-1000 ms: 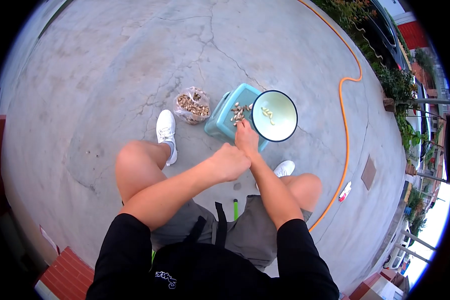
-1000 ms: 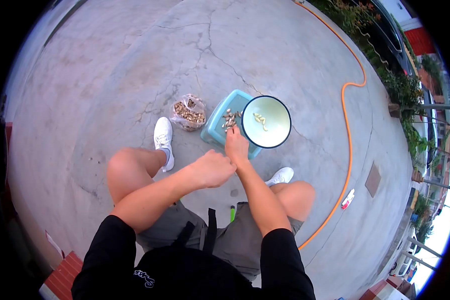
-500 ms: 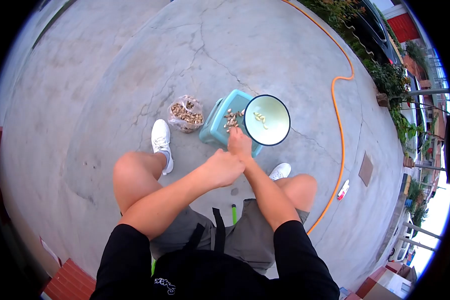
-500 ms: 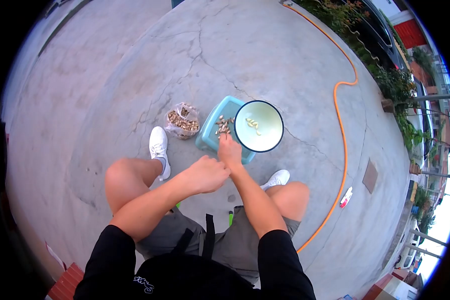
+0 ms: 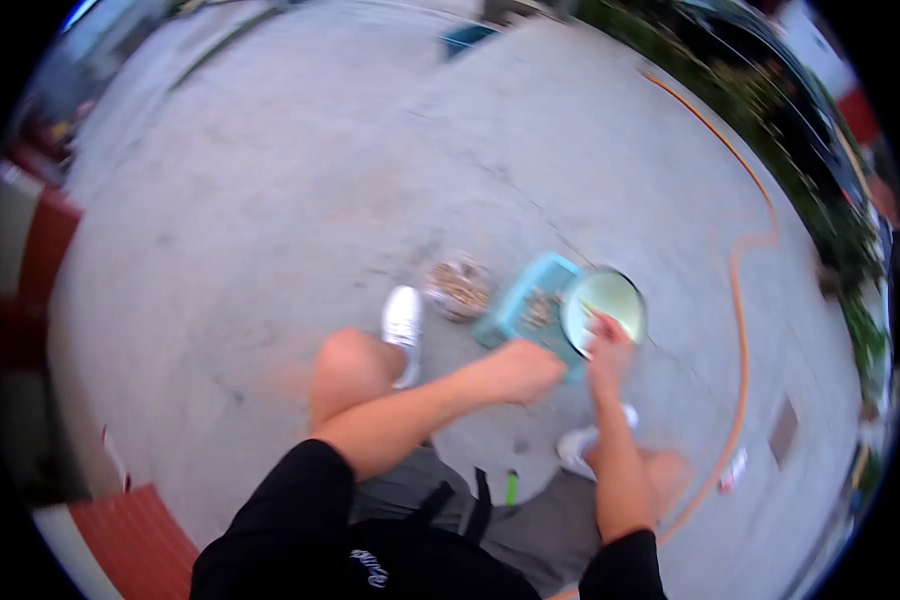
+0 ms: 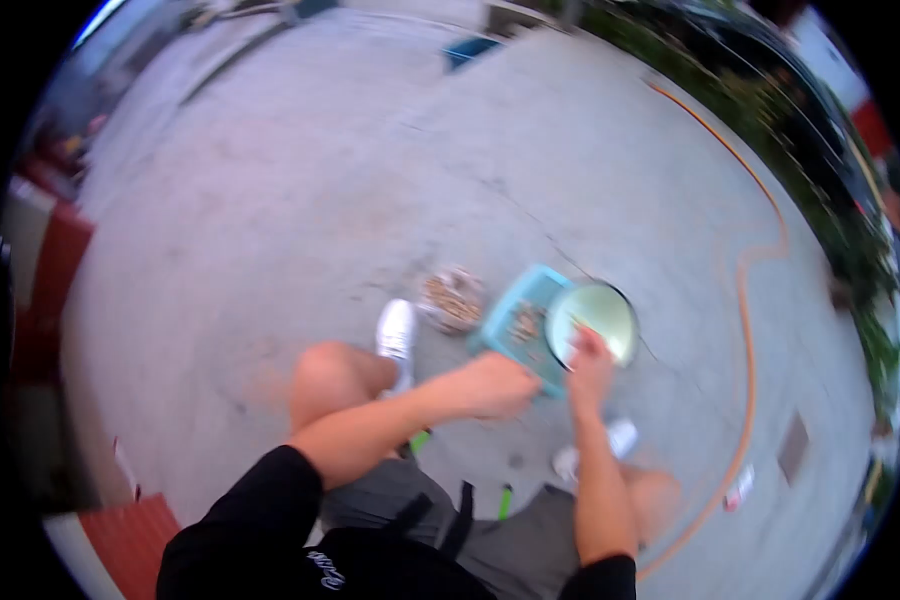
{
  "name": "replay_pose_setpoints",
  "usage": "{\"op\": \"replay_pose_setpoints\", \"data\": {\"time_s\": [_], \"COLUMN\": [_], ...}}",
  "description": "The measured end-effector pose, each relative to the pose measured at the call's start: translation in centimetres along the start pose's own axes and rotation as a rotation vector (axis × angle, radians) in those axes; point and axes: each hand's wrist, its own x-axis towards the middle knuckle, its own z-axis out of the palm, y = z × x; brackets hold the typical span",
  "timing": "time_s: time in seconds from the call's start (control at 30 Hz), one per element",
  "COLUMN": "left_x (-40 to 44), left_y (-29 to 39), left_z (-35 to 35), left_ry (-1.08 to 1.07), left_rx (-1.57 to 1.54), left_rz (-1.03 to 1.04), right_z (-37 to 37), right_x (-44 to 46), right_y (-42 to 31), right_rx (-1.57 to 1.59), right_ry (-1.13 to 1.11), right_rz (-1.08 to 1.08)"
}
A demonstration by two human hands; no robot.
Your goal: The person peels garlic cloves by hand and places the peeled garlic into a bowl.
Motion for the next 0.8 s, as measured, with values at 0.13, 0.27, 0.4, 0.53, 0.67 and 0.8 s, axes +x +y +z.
{"op": "replay_pose_setpoints", "data": {"time_s": [0.13, 0.27, 0.4, 0.53, 0.67, 0.8], "left_x": [1.2, 2.1, 2.2, 2.4, 2.4, 2.6], "left_y": [0.5, 2.0, 2.1, 2.7, 3.0, 3.0], "left_z": [0.5, 0.1, -0.8, -0.5, -0.6, -0.8], "left_ry": [0.051, 0.399, 0.501, 0.379, 0.392, 0.46], "left_rx": [-0.07, -0.266, -0.509, -0.719, -0.905, -0.979], "left_rz": [-0.008, -0.014, 0.028, 0.075, 0.077, 0.061], "right_z": [-5.0, -5.8, -5.3, -5.5, -5.6, -5.9], "right_x": [0.8, -3.8, -6.9, -7.9, -7.7, -7.5], "right_y": [1.1, -3.3, -6.6, -7.0, -6.2, -6.0], "right_rx": [0.326, 0.356, 0.441, 0.494, 0.543, 0.626], "right_ry": [0.123, -0.031, -0.15, -0.175, -0.19, -0.189], "right_rz": [0.28, 0.252, 0.268, 0.273, 0.271, 0.248]}}
